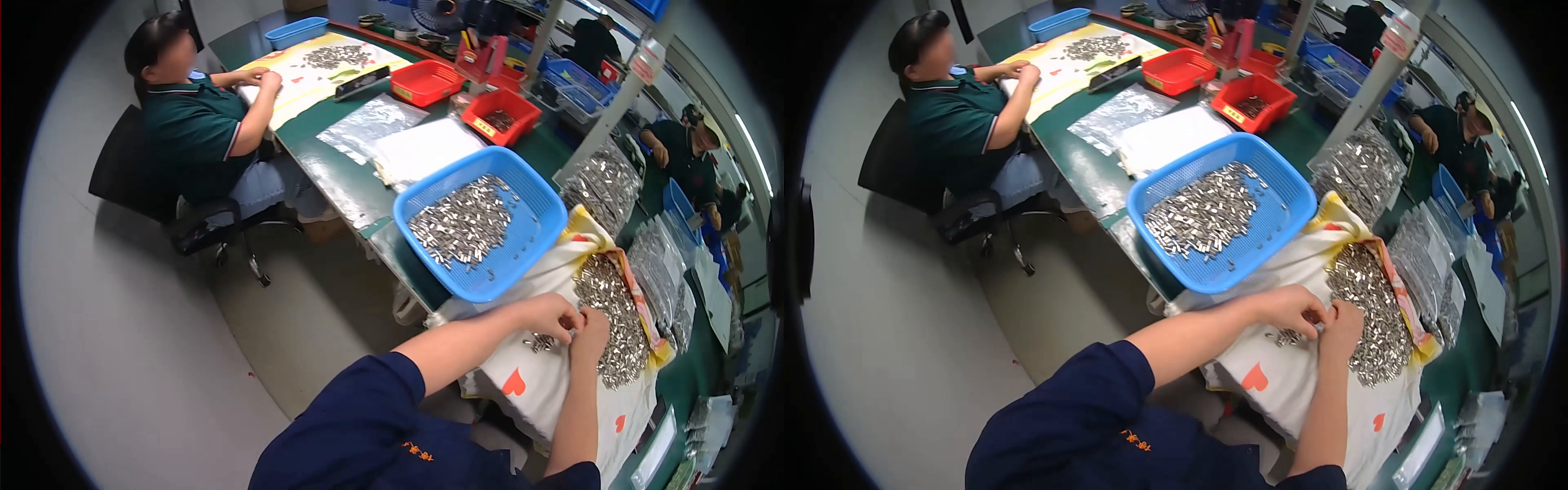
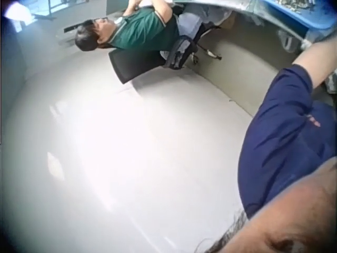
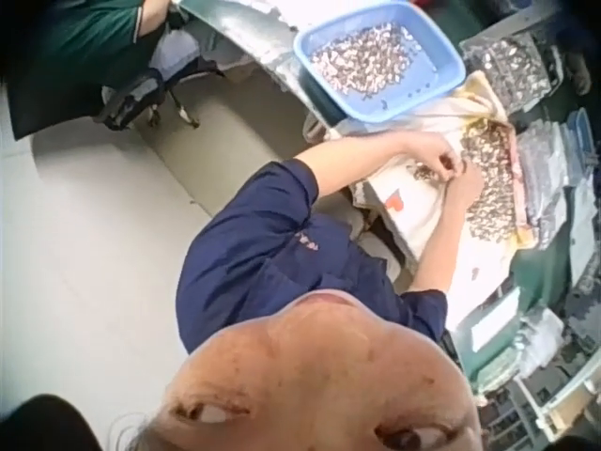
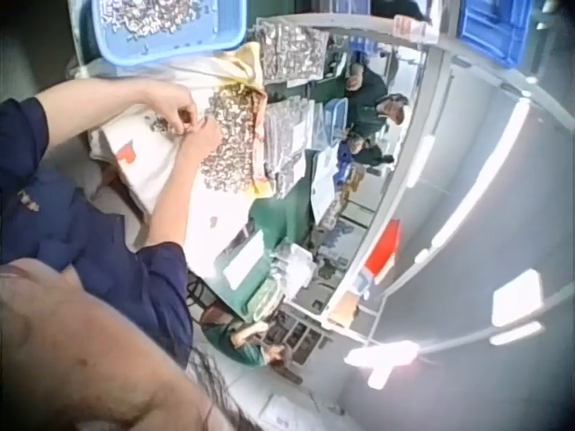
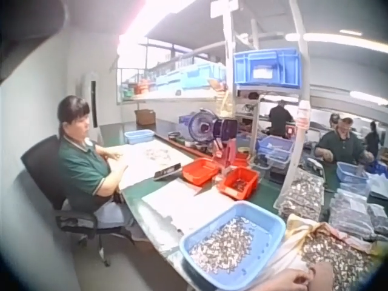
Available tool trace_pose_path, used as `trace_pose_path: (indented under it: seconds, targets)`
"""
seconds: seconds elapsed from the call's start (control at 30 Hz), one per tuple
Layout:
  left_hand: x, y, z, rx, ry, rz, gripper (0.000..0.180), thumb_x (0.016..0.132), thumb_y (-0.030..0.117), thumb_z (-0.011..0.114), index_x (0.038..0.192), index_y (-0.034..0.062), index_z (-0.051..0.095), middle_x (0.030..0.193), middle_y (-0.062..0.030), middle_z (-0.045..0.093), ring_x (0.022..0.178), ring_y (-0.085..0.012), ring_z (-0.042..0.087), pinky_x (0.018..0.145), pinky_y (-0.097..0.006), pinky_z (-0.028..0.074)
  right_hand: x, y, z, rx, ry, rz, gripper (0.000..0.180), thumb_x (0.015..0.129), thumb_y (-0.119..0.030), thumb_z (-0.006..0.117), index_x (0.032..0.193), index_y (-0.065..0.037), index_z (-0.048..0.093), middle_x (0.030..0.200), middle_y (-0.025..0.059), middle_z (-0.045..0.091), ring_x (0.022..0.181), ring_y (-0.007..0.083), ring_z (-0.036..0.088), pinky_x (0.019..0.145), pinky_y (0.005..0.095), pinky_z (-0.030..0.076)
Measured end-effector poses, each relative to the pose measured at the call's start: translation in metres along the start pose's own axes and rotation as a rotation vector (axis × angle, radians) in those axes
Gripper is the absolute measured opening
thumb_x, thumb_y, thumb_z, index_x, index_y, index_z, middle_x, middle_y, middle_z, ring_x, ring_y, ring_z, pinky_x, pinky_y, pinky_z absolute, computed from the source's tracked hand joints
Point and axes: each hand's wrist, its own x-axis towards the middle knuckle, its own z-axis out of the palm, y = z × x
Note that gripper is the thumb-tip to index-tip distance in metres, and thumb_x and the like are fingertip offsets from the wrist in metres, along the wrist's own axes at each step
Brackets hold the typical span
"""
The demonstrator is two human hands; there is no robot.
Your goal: Sorting small metal hardware components on a workbench in a manufacturing environment.
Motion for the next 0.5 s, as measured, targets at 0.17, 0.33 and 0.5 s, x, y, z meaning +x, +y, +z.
trace_pose_path:
  seconds: [0.17,0.33,0.5]
  targets:
    - [0.007,-0.008,0.003,-0.004,0.011,-0.022,0.033,0.064,0.011,0.071,0.094,0.0004,0.063,0.079,-0.0069,0.064,0.071,-0.0118,0.059,0.069,-0.025,0.048,0.019,0.011,-0.008,-0.003,-0.198,0.074,0.010,0.070,-0.005,0.056,0.078,-0.001,0.061,0.079,0.0153,0.060,0.075,0.0312,0.056,0.069,0.0395,0.043]
    - [0.008,-0.016,0.004,-0.057,0.045,-0.002,0.035,0.064,0.012,0.071,0.095,-0.0008,0.062,0.081,-0.0076,0.064,0.073,-0.0126,0.060,0.070,-0.025,0.048,0.016,0.014,-0.013,-0.061,-0.204,0.024,0.006,0.069,-0.004,0.058,0.074,-0.003,0.061,0.073,0.0143,0.058,0.073,0.0302,0.055,0.068,0.0391,0.043]
    - [0.002,-0.012,0.003,-0.040,0.065,-0.030,0.035,0.065,0.014,0.072,0.095,-0.0002,0.062,0.081,-0.0069,0.064,0.072,-0.0116,0.059,0.069,-0.025,0.048,0.006,0.008,-0.017,-0.031,-0.157,-0.085,0.005,0.070,-0.004,0.058,0.075,-0.004,0.058,0.076,0.0129,0.055,0.076,0.0300,0.052,0.069,0.0390,0.041]
